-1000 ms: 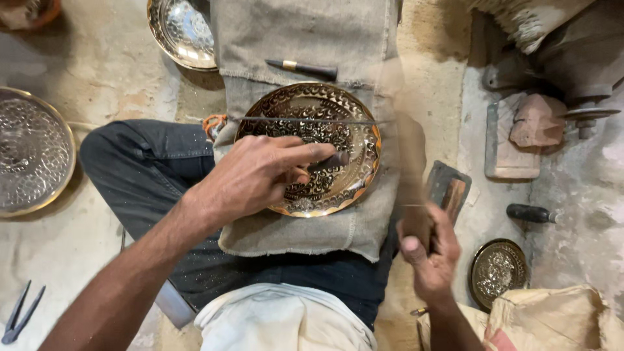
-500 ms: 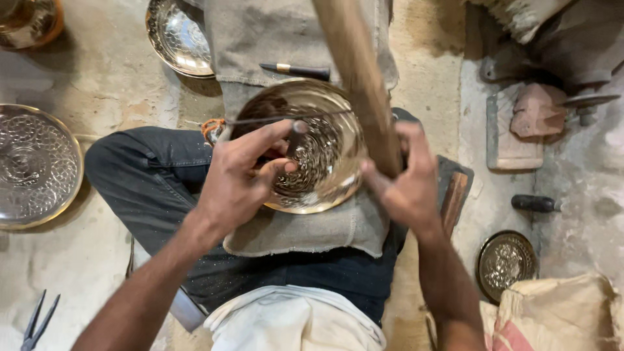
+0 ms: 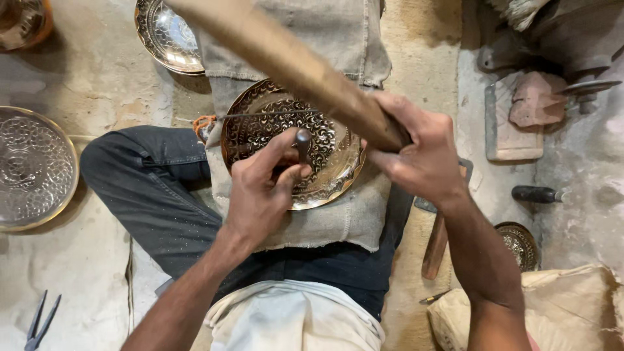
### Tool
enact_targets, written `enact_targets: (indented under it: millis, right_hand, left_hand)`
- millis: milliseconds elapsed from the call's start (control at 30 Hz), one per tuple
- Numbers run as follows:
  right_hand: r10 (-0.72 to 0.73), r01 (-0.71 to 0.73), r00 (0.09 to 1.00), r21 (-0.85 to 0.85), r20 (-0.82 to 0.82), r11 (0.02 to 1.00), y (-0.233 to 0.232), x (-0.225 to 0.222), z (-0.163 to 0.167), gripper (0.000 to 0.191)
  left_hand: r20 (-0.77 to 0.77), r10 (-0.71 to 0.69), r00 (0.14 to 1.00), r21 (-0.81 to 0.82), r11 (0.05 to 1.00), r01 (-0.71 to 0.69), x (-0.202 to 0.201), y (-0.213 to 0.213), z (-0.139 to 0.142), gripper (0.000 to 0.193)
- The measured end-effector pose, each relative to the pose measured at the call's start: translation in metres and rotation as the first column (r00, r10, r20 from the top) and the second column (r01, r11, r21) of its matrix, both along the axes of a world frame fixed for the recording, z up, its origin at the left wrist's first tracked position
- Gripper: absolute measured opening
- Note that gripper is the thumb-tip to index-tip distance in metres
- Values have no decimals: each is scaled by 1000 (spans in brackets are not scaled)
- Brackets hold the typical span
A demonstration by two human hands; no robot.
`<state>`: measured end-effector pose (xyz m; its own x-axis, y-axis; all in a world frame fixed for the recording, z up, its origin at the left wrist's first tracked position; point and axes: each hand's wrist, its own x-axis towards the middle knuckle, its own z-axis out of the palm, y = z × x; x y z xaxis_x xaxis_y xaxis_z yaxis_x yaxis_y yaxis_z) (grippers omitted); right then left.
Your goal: The person sits on the floor with an engraved brass plate resting on a cloth pad over their lap. They hold a punch against the plate's patterned surface with one hand and repeatedly strike it with a wooden mallet held in the other hand, repositioning the punch across the design to work the metal.
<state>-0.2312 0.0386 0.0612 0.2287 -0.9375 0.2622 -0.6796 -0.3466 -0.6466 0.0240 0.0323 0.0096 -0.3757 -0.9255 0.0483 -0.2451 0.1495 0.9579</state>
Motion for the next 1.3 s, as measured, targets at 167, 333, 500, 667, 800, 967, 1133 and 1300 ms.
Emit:
enact_targets:
  millis: [167, 333, 500, 667, 800, 967, 1133, 1300]
  right_hand:
    - [32, -33, 999, 38, 30, 999, 23, -3, 11, 61]
    - [17, -12, 999, 109, -41, 994, 29, -19, 13, 68]
    - [14, -59, 971, 184, 238, 981, 24, -25, 22, 55]
    - [36, -61, 988, 161, 153, 985, 27, -22, 39, 51]
    - [46, -60, 996, 180, 80, 982, 29, -19, 39, 53]
    - [-7, -3, 997, 132, 71, 991, 36, -22, 33, 56]
    - [-13, -9, 981, 116, 193, 993, 48, -28, 30, 52]
    - [24, -52, 989, 193, 143, 980, 50, -30, 25, 52]
  left_hand:
    - [-152, -81, 985, -102, 993, 65, 6, -7, -1, 57]
    - [-103, -80, 991, -86, 994, 71, 8, -8, -7, 56]
    - [-109, -86, 990, -70, 994, 79, 9, -6, -14, 51]
    - [-174, -83, 981, -31, 996, 78, 11, -7, -14, 61]
    - [-179, -105, 978, -66, 993, 95, 11, -8, -10, 62]
    - [-158, -110, 981, -21, 994, 108, 12, -9, -7, 63]
    - [-136, -110, 985, -37, 994, 106, 12, -10, -7, 59]
    - [-141, -116, 983, -62, 992, 109, 11, -11, -7, 52]
